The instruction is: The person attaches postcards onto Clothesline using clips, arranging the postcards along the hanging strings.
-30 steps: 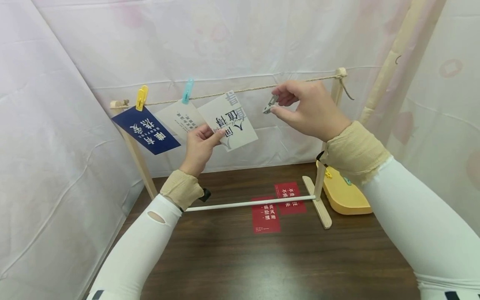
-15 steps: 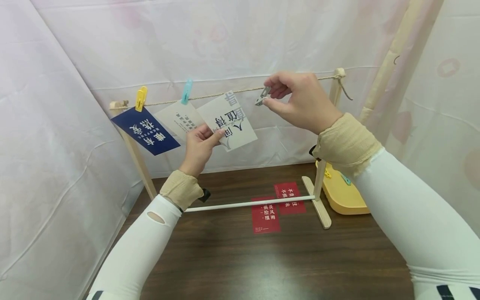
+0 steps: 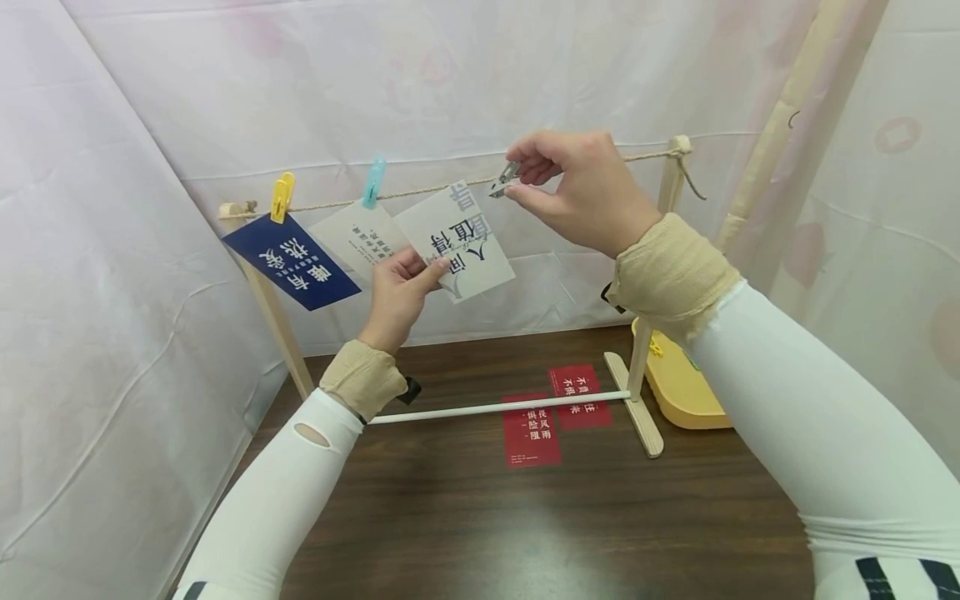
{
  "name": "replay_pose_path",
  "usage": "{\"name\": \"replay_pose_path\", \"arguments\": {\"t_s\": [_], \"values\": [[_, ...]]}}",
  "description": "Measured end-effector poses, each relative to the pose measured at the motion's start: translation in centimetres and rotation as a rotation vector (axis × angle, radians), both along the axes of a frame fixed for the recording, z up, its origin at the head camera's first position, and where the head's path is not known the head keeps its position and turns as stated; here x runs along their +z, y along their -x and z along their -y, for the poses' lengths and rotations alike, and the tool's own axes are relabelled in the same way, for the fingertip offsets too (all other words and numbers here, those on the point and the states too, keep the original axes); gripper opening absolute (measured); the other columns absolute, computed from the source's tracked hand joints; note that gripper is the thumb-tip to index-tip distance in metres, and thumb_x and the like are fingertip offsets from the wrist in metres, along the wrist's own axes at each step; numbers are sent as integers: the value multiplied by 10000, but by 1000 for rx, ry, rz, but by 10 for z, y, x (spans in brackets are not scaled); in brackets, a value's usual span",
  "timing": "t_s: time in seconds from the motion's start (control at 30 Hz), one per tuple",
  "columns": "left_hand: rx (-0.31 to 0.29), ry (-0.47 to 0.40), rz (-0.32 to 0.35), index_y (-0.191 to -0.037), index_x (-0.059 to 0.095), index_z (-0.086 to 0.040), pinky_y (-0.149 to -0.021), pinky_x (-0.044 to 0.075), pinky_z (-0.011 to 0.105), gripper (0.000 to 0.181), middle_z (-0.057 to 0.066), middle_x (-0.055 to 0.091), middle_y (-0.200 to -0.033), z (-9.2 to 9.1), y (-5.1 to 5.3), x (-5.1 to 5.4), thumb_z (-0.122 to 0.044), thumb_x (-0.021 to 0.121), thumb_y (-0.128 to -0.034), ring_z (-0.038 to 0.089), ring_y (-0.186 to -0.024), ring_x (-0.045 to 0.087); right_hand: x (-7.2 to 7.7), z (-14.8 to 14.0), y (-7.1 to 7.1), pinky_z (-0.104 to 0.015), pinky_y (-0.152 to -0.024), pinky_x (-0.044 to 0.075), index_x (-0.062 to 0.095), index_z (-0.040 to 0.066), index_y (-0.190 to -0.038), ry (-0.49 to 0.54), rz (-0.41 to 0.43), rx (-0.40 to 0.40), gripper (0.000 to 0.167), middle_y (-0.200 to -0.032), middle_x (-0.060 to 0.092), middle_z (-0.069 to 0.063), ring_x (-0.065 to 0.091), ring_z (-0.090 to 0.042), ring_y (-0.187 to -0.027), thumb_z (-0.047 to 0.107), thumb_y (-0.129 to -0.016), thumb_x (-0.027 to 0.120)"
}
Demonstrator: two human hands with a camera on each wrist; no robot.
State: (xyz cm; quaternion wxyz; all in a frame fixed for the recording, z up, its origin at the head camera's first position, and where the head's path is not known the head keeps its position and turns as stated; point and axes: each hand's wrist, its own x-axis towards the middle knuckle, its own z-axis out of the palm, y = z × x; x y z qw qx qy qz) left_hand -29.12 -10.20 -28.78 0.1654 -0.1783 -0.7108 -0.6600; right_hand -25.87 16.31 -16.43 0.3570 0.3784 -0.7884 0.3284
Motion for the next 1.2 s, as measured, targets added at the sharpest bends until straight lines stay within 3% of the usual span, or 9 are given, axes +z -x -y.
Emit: {"name": "replay_pose_path", "arguments": {"t_s": [0.2,0.4,0.53,0.67,0.93,1.07,1.2], "values": [[-4,-1,1,-1247,746,85,-817,624,202,261,262,780,-1219,0,0,0,-46,743,-1021,60,-972,769,1,7,4,-51,-867,509,789,-72,-1071,-27,-79,24,171,-963,820,-190,618,182,-864,-37,-911,836],[-1,9,-9,-1249,746,85,-796,618,196,265,264,780,-1216,0,0,2,-48,742,-1020,51,-956,766,1,16,8,-33,-835,479,814,-45,-1013,-34,-117,4,105,-951,827,-188,784,-269,-828,-25,-911,832],[1,11,-4,-1250,747,81,-791,617,196,264,260,780,-1219,0,-1,2,-49,742,-1021,60,-961,770,3,23,10,-34,-808,460,820,-44,-978,-36,-131,11,68,-932,828,-192,799,-335,-829,-34,-911,829],[4,7,-1,-1247,748,81,-791,619,196,262,258,781,-1219,0,-1,2,-49,744,-1020,47,-952,768,6,29,11,-33,-787,445,823,-40,-929,-39,-132,6,26,-913,829,-186,806,-325,-820,-17,-923,831],[16,11,3,-1223,753,87,-770,608,186,250,271,785,-1188,1,0,1,-53,752,-1016,9,-897,751,14,36,16,-23,-793,458,839,-15,-1003,-27,-14,-42,81,-984,839,-164,821,-297,-889,24,-996,768],[9,9,2,-1231,750,85,-781,615,191,256,265,784,-1201,1,0,2,-56,751,-1018,21,-917,758,20,40,20,-43,-758,479,843,1,-1025,-5,52,-78,119,-990,838,-160,726,32,-797,54,-1021,736],[0,1,0,-1234,748,89,-789,620,196,257,267,783,-1206,1,0,2,-51,750,-1018,35,-930,764,27,44,25,-63,-740,484,839,-8,-1037,22,136,-82,136,-1013,828,-197,570,165,-731,57,-1026,720]]}}
